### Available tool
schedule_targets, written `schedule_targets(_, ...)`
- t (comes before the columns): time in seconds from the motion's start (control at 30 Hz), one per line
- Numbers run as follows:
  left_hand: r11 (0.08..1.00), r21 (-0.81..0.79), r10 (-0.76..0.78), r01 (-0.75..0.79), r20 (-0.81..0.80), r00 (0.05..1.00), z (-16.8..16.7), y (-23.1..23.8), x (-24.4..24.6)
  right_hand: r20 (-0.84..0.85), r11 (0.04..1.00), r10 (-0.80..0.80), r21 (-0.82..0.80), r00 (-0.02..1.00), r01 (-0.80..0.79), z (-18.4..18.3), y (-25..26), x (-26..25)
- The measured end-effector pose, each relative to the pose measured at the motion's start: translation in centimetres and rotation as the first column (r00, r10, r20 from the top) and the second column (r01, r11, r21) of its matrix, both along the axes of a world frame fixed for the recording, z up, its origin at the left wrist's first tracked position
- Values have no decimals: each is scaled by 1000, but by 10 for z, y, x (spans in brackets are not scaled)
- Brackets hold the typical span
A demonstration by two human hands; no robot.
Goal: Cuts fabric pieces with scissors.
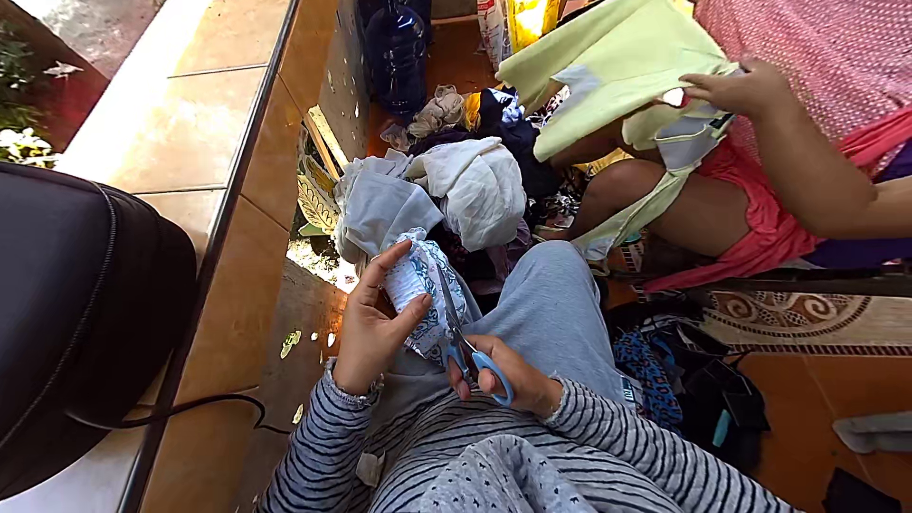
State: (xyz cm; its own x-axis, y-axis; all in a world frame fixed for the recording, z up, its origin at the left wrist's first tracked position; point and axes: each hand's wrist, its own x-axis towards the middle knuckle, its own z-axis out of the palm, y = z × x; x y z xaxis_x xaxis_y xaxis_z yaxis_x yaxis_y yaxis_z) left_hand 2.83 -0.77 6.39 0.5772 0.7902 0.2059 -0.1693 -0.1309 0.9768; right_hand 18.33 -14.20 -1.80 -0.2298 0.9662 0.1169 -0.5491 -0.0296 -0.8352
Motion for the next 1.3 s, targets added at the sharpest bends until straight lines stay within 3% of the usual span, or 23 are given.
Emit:
schedule_targets(0.2,998,17,56,-57,27,998,-2,3,-2,2,997,-20,-81,1000,20,2,-5,-2)
schedule_targets(0.43,998,19,-53,53,-7,999,-6,-2,-3,36,996,12,-92,999,-8,8,1,3)
schedule_targets(0.97,990,4,-139,139,-16,990,-13,-4,-3,6,990,-40,-136,999,41,8,5,3)
schedule_targets(1.1,999,13,-43,43,-33,999,-13,-2,-4,54,986,-51,-156,997,59,4,0,1)
schedule_targets(1.2,991,-51,119,-120,-19,993,-15,-2,-1,72,986,-14,-163,997,26,2,-3,0)
schedule_targets(1.3,980,-114,161,-163,-29,987,-16,-1,0,74,982,6,-187,997,8,0,-6,1)
